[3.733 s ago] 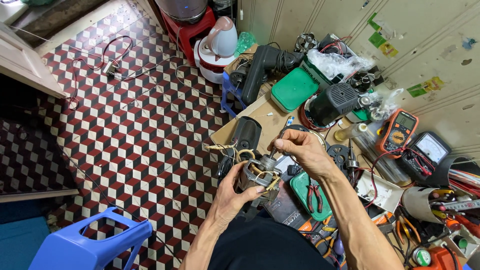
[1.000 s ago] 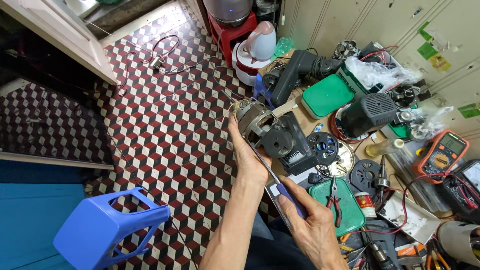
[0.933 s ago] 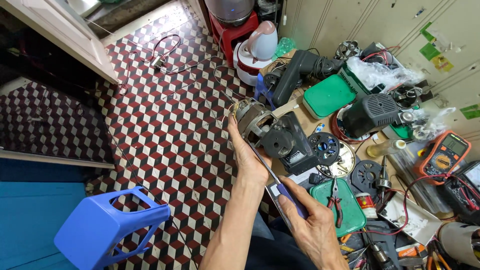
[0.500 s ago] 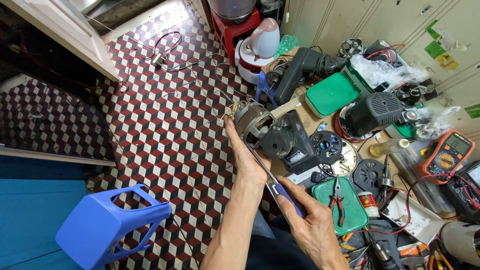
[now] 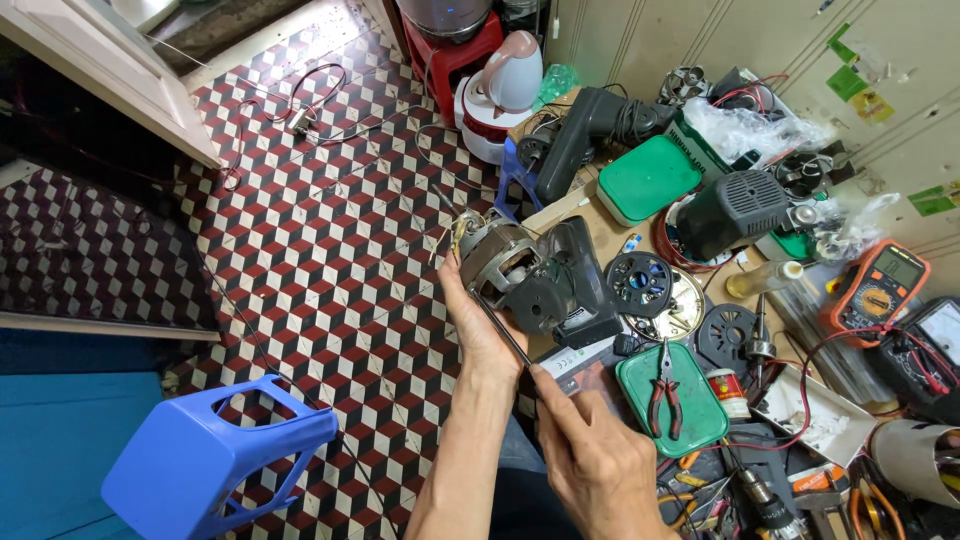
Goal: The person works at a cluttered workbench repairing an electric motor. They hold the motor housing, use a screwdriver to loosen and remove its parts, manipulate the wiring and internal components by hand, and use pliers and a multimeter while testing and adjusting the motor assembly.
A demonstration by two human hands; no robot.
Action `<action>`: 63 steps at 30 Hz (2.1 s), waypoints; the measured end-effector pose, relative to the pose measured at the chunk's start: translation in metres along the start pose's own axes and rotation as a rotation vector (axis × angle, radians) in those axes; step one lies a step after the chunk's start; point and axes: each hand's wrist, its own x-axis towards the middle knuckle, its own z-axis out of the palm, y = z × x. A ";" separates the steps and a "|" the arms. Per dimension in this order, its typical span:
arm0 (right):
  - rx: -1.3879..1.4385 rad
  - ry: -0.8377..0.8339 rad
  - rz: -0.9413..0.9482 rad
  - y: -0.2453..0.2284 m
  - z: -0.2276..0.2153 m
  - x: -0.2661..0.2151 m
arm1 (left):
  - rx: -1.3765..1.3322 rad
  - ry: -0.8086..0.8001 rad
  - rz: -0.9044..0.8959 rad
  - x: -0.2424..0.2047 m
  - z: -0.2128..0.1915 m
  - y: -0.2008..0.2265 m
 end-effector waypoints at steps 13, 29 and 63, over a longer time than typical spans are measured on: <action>-0.021 0.025 0.039 0.003 0.012 -0.021 | -0.045 0.091 0.048 -0.015 -0.010 -0.011; 0.790 -0.188 0.710 0.025 0.032 -0.035 | -0.070 0.025 -0.003 -0.012 -0.025 -0.019; 0.919 -0.339 0.928 0.058 0.032 0.003 | -0.041 0.042 0.051 -0.024 -0.042 0.016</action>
